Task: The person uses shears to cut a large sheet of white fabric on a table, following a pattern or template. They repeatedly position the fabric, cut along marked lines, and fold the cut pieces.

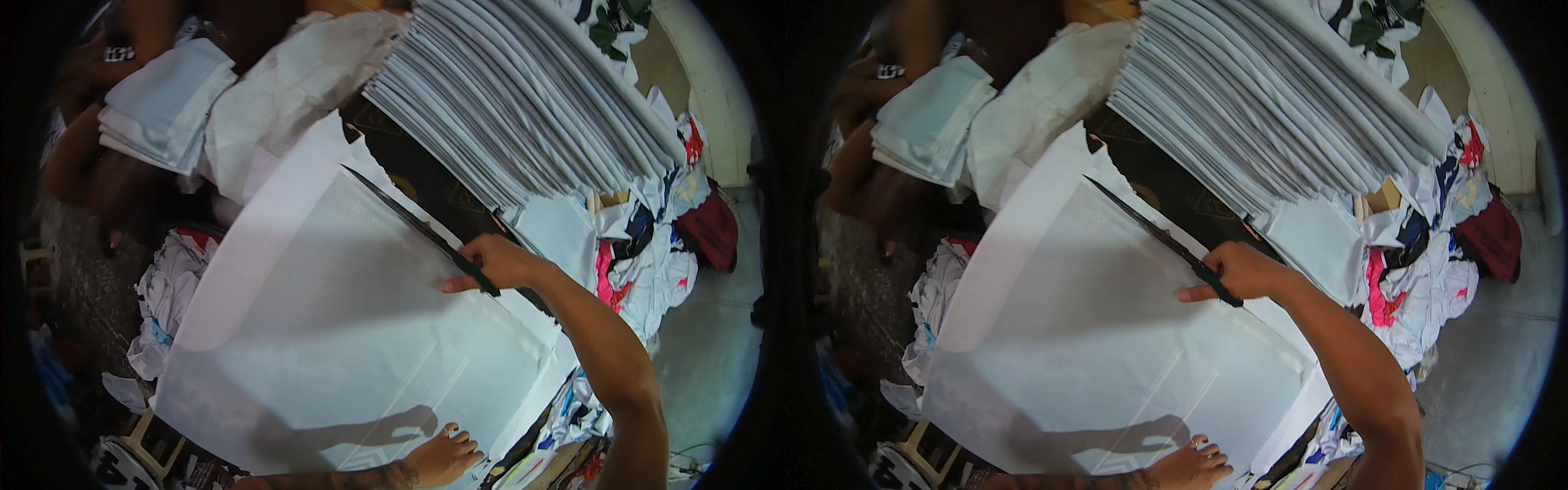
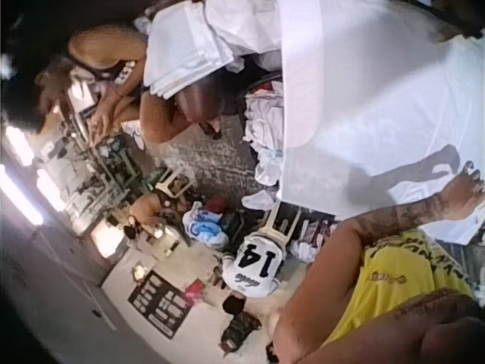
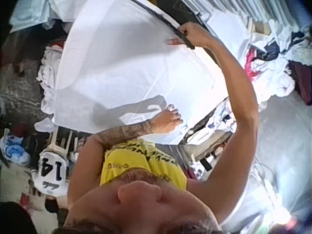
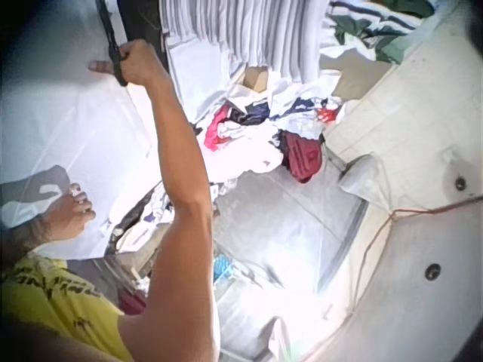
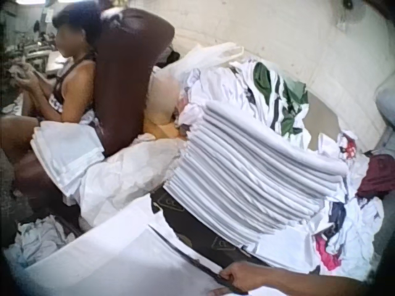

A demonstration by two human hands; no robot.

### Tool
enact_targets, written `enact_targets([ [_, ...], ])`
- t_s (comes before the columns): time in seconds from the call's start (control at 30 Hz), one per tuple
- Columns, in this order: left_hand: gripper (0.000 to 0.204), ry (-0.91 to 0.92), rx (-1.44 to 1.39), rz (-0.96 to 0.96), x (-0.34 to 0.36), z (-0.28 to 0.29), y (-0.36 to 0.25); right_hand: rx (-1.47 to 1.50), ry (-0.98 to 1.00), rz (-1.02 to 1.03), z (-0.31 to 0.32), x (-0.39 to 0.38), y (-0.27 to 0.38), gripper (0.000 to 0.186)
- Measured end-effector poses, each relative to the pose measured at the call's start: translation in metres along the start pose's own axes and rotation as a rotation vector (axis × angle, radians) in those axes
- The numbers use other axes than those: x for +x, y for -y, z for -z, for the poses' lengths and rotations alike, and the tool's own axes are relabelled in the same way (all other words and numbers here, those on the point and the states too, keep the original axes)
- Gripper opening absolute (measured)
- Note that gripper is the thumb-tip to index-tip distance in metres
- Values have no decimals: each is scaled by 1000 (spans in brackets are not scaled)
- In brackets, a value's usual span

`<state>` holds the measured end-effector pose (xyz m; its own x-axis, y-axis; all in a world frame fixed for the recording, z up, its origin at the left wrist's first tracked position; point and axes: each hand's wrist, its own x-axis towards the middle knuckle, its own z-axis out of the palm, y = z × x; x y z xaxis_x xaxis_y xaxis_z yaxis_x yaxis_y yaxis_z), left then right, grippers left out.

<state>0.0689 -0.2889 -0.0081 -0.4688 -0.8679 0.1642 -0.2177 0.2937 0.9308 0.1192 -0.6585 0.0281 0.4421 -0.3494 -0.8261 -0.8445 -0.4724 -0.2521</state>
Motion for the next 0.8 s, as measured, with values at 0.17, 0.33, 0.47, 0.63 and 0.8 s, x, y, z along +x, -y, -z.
enact_targets([
  [0.17,23,32,48,67,-14,-47,-20,-115,-42,-6,2,7,22,70],
  [0.33,79,260,405,-101,-19,-72,9,128,-321,123,-22,-90,-7,78],
  [0.47,115,364,615,-92,46,-93,26,283,-550,5,-119,-239,-63,51],
  [0.63,89,38,561,-21,189,-125,12,899,-807,-275,-320,-396,-101,33],
  [0.8,71,-522,567,22,51,-116,9,1063,-636,-367,-506,-484,-116,28],
])
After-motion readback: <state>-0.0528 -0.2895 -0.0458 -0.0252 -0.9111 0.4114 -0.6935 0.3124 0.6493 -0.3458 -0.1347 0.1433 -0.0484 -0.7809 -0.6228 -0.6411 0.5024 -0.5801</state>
